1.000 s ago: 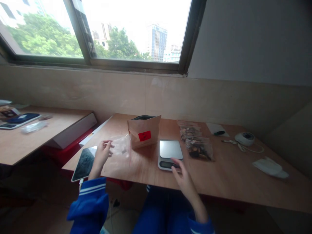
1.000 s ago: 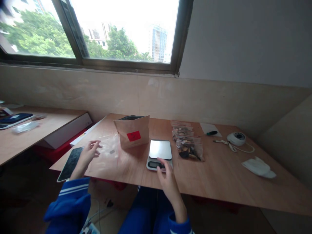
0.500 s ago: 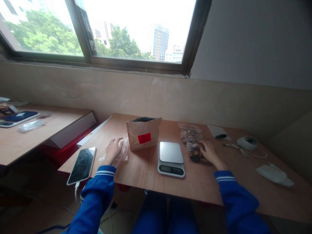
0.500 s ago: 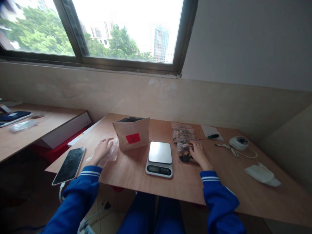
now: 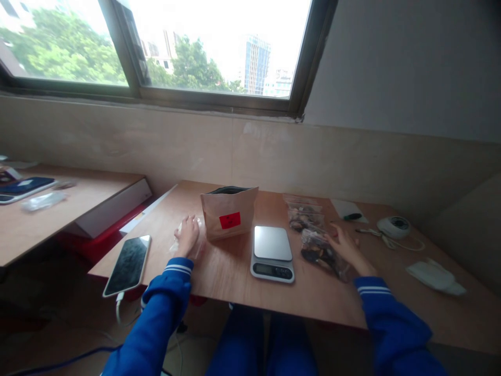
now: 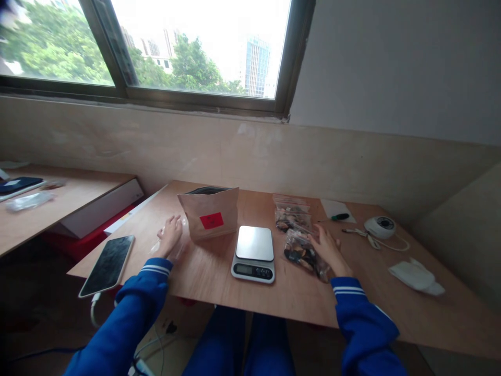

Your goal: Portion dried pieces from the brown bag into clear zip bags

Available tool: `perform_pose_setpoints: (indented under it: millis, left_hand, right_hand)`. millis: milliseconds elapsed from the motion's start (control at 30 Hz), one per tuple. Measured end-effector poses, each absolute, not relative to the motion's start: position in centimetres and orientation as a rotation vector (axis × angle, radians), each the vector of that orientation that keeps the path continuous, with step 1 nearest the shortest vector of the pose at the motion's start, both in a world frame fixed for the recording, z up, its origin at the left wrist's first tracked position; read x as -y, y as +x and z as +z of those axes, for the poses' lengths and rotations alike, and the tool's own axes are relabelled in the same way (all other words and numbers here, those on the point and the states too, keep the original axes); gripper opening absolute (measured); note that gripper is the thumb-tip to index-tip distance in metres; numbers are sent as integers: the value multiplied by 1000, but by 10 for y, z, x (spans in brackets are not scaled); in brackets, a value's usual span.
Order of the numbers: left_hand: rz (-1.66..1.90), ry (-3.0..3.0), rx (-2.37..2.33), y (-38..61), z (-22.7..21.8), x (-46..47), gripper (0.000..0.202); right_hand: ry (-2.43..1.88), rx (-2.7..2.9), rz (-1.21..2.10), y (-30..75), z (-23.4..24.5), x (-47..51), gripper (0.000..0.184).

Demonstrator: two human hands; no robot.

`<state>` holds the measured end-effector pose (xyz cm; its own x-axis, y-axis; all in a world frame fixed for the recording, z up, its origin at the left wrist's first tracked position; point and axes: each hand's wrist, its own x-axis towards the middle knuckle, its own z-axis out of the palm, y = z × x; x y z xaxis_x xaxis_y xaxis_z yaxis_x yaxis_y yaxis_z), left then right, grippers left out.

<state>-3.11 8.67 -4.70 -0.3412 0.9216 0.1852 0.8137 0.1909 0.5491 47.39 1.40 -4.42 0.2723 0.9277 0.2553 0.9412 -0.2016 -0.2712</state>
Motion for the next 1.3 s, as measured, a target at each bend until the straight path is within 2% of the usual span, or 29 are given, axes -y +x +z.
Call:
perform_pose_setpoints:
  millis: [133, 267, 367, 500, 600, 667, 767, 833, 933, 1100, 1300]
  left_hand:
    - [1044, 1654, -2346, -45, -25, -76, 41]
    - [759, 1814, -2268, -47, -21, -56, 37]
    - [509, 1892, -2219, -41, -29, -47, 37]
    - [475, 1898, -2236, -31, -35, -51, 37]
    - [678, 1851, -2260, -23, -31, -45, 43]
    - [1115, 1735, -2229, -12, -26, -28, 42]
    - [1642, 1483, -1926, 19, -21, 15, 27]
    - [1597, 1456, -1636, 49, -18, 48, 18]
    - [1342, 1481, -1159, 98, -8, 90, 16]
    - [1153, 1355, -760, 146, 18, 121, 21]
    - [1235, 1124, -880, 139, 20, 115, 32]
  right_hand:
    - [-2138, 1773, -51, 474, -43, 2, 35]
    - [-2209, 1832, -71, 468, -35, 16, 20]
    - [-2154, 1795, -35, 467, -30, 21, 19]
    - [-1963, 1771, 42, 467, -28, 27, 21]
    - [-1992, 1757, 75, 463, -22, 36, 20]
    - [-2097, 1731, 22, 456, -13, 44, 22]
    - [-2144, 1676, -96, 435, 10, 60, 23]
    - [-2011, 1654, -90, 413, 30, 72, 23]
    - [-1861, 1579, -49, 370, 61, 93, 24]
    - [-1699, 1509, 299, 297, 91, 123, 23]
    - [-1545, 1300, 787, 245, 63, 138, 31]
